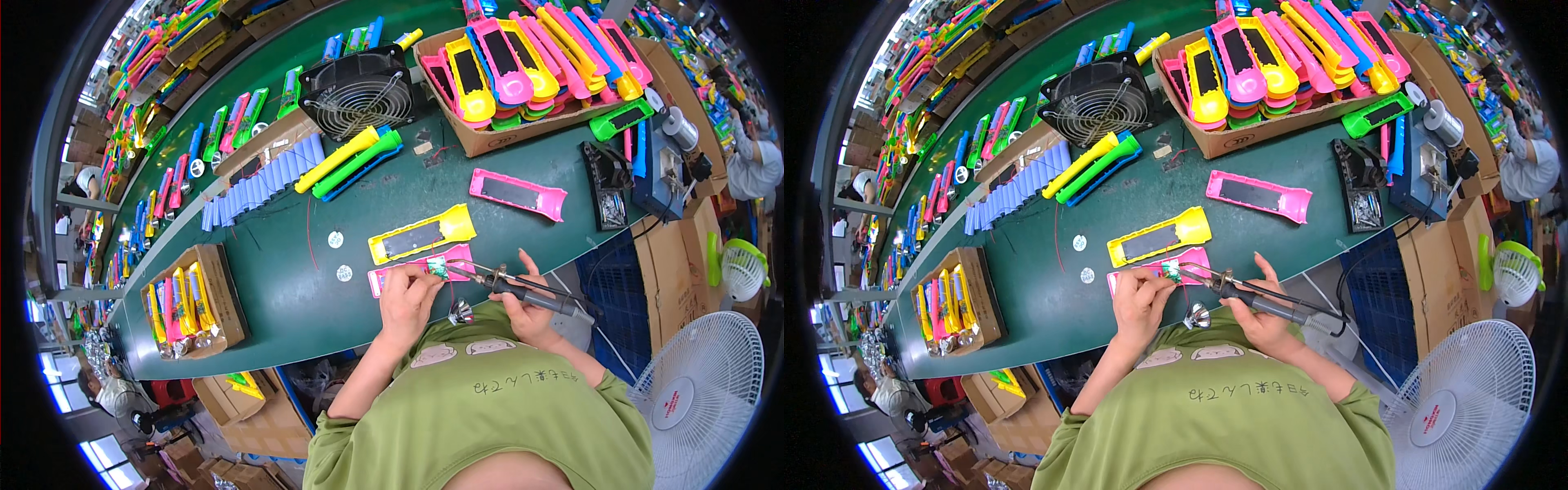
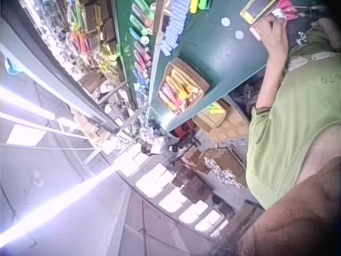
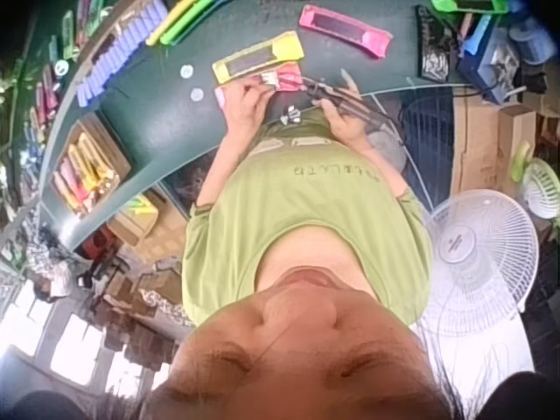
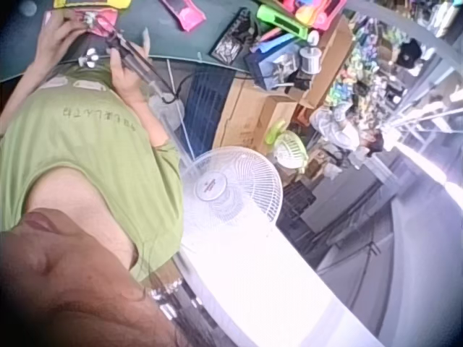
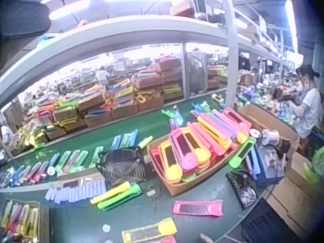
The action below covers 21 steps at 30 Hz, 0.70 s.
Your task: The person solders internal wires, battery springs, and other electronic components into plastic LED housings using a soldering iron, then covers the components with plastic covers.
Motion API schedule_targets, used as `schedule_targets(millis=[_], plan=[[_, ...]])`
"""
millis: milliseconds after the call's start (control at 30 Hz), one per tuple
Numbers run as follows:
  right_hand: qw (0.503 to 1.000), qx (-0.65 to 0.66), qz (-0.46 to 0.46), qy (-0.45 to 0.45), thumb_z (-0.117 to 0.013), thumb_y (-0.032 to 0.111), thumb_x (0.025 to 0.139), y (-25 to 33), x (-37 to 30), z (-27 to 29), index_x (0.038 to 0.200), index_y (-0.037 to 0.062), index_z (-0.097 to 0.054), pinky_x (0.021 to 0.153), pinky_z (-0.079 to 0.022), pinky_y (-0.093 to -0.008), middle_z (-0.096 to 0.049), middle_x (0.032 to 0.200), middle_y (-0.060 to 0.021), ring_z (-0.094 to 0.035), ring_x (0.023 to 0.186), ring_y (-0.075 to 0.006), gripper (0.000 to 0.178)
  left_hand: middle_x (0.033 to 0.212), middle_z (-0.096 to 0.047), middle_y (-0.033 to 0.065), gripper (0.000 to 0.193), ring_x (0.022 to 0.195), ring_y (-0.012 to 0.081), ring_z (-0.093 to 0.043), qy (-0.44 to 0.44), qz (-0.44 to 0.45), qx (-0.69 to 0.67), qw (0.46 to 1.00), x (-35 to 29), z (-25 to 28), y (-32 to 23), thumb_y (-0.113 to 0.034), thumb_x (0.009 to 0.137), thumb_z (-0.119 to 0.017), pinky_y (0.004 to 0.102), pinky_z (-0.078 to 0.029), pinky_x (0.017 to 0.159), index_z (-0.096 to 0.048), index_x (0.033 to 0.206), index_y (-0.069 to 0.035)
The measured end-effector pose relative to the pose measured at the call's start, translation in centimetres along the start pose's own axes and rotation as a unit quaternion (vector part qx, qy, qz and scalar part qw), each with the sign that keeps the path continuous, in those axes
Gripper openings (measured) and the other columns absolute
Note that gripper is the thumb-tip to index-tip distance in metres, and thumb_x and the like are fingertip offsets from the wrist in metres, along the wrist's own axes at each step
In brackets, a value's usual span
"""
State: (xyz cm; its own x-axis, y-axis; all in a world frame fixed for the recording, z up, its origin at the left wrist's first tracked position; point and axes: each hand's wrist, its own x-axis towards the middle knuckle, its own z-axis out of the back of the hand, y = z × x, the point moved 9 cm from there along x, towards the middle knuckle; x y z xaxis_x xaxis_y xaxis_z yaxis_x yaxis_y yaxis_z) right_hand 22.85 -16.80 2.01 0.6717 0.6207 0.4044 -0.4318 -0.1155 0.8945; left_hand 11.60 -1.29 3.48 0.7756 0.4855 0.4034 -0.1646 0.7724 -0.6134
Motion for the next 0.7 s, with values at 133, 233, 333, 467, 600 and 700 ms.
schedule_targets(millis=[133, 233, 333, 467, 600, 700], plan=[[0.990, 0.092, -0.079, -0.076, -0.057, 0.003, 0.080, -1.5, -0.8, 0.0, 0.092, -0.0042, -0.053, 0.105, -0.027, -0.0480, -0.056, 0.076, -0.0050, -0.062, 0.058, -0.0148, 0.015, 0.087, -0.050, 0.0095, 0.014, 0.078, 0.0218, -0.054, -0.019, 0.101, -0.052, 0.993, -0.1, 0.6, 0.9, 0.004, 0.063, -0.070, 0.0287, -0.045, 0.062, -0.062, 0.073, -0.002], [0.969, 0.146, -0.172, -0.104, -0.056, -0.001, 0.079, -3.2, -1.2, -0.1, 0.091, -0.0041, -0.051, 0.106, -0.027, -0.0446, -0.053, 0.079, -0.0051, -0.060, 0.056, -0.0133, 0.013, 0.094, -0.049, 0.0133, 0.012, 0.079, 0.0249, -0.054, -0.015, 0.127, -0.089, 0.988, -0.3, 0.4, 1.6, 0.002, 0.065, -0.068, 0.0317, -0.045, 0.063, -0.058, 0.071, -0.001], [0.982, 0.118, -0.125, -0.083, -0.056, -0.001, 0.079, -2.4, -0.8, -0.2, 0.091, -0.0039, -0.051, 0.106, -0.027, -0.0416, -0.049, 0.077, -0.0037, -0.060, 0.055, -0.0127, 0.013, 0.093, -0.048, 0.0125, 0.010, 0.079, 0.0229, -0.054, 0.007, 0.128, -0.071, 0.989, 0.1, 0.2, 1.5, 0.006, 0.064, -0.066, 0.0287, -0.048, 0.065, -0.060, 0.070, 0.000], [0.986, 0.103, -0.113, -0.069, -0.057, -0.001, 0.079, -2.2, -0.5, -0.4, 0.091, -0.0035, -0.051, 0.106, -0.026, -0.0441, -0.049, 0.076, -0.0032, -0.059, 0.055, -0.0123, 0.013, 0.092, -0.049, 0.0128, 0.011, 0.081, 0.0245, -0.053, 0.023, 0.119, -0.056, 0.991, 0.5, 0.2, 1.2, 0.005, 0.063, -0.066, 0.0310, -0.046, 0.064, -0.058, 0.068, 0.001], [0.991, 0.078, -0.091, -0.053, -0.058, 0.000, 0.080, -2.0, -0.4, -0.7, 0.090, -0.0029, -0.050, 0.106, -0.024, -0.0477, -0.049, 0.074, -0.0022, -0.060, 0.056, -0.0120, 0.013, 0.091, -0.050, 0.0134, 0.011, 0.082, 0.0265, -0.053, 0.030, 0.134, -0.059, 0.989, 0.6, 0.2, 1.3, 0.005, 0.062, -0.066, 0.0343, -0.045, 0.065, -0.056, 0.067, 0.001], [0.986, 0.101, -0.114, -0.066, -0.058, 0.001, 0.079, -2.2, -0.4, -0.7, 0.090, -0.0029, -0.051, 0.106, -0.024, -0.0472, -0.050, 0.074, -0.0025, -0.060, 0.057, -0.0124, 0.013, 0.090, -0.050, 0.0136, 0.011, 0.080, 0.0268, -0.052, 0.027, 0.127, -0.055, 0.990, 0.6, 0.0, 1.3, 0.005, 0.061, -0.065, 0.0345, -0.045, 0.066, -0.056, 0.066, 0.001]])
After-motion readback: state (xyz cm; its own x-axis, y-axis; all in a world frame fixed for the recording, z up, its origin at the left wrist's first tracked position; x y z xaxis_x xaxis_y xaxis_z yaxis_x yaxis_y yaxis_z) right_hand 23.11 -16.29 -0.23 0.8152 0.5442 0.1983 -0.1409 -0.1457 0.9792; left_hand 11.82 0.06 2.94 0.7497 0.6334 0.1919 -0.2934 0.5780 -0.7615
